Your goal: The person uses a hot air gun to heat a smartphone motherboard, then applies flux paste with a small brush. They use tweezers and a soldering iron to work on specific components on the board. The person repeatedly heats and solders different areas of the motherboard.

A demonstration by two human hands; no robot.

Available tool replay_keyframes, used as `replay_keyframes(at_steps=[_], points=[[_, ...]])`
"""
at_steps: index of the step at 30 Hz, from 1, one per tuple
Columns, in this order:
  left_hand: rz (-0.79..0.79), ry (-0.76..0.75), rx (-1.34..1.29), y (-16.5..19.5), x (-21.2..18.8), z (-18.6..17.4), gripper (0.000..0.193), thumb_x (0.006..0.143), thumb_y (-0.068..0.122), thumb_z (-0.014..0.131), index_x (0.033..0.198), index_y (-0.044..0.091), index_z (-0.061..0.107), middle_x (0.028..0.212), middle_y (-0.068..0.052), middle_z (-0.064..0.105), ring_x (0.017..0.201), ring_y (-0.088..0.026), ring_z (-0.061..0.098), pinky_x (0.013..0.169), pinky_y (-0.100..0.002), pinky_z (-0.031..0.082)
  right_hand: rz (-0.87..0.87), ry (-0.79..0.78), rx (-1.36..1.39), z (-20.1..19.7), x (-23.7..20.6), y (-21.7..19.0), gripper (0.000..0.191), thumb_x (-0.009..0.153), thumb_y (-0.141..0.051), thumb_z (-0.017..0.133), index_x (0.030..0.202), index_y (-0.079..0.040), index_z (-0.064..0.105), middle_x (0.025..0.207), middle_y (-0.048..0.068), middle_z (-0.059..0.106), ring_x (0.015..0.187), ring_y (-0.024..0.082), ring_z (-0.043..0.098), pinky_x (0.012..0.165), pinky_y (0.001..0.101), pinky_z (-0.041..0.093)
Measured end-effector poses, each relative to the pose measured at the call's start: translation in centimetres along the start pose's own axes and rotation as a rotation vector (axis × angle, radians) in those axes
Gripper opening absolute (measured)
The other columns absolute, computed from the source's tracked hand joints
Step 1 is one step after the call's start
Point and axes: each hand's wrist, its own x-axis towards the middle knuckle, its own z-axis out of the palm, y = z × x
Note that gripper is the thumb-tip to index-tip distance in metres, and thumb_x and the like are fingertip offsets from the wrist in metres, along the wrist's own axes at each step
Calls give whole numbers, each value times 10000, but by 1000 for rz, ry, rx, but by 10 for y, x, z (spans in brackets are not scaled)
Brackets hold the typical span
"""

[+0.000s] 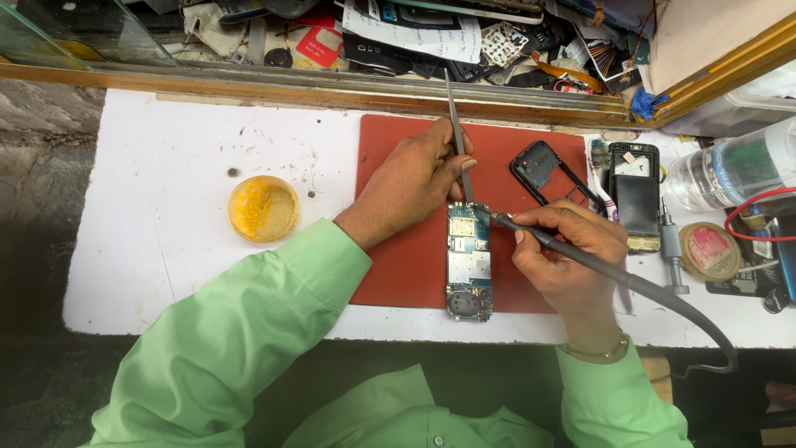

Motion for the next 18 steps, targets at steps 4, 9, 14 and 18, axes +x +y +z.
replay_keyframes(at_steps=[4, 9, 14, 18], points=[[1, 2, -16, -1, 0, 0, 132, 1010, 110, 614, 1046, 28, 517, 798, -63, 692, 637, -118, 716, 567, -274, 598, 35, 18, 19, -1, -2, 1, 161, 796, 60, 702, 954, 60, 737, 794, 77, 681, 616, 81, 587, 516, 201, 426], [-12, 1, -9, 0, 1, 0, 135, 1008, 114, 613, 1047, 28, 515, 797, -63, 695, 635, -118, 719, 562, -273, 599, 36, 18, 55, 0, -3, 4, 155, 806, 58, 706, 959, 58, 733, 810, 79, 686, 624, 79, 587, 517, 197, 426], [-14, -1, -3, 0, 1, 0, 137, 1008, 118, 612, 1047, 30, 515, 802, -64, 704, 637, -120, 731, 560, -276, 595, 20, 0, 44, 0, -2, 3, 159, 802, 60, 712, 959, 58, 738, 815, 83, 693, 625, 84, 594, 526, 202, 435], [9, -2, 4, 0, 1, -1, 141, 1014, 119, 611, 1050, 27, 511, 799, -70, 700, 639, -125, 722, 565, -278, 599, -4, -4, 23, 1, 0, 1, 158, 800, 56, 719, 957, 55, 737, 832, 88, 710, 633, 87, 608, 531, 203, 447]])
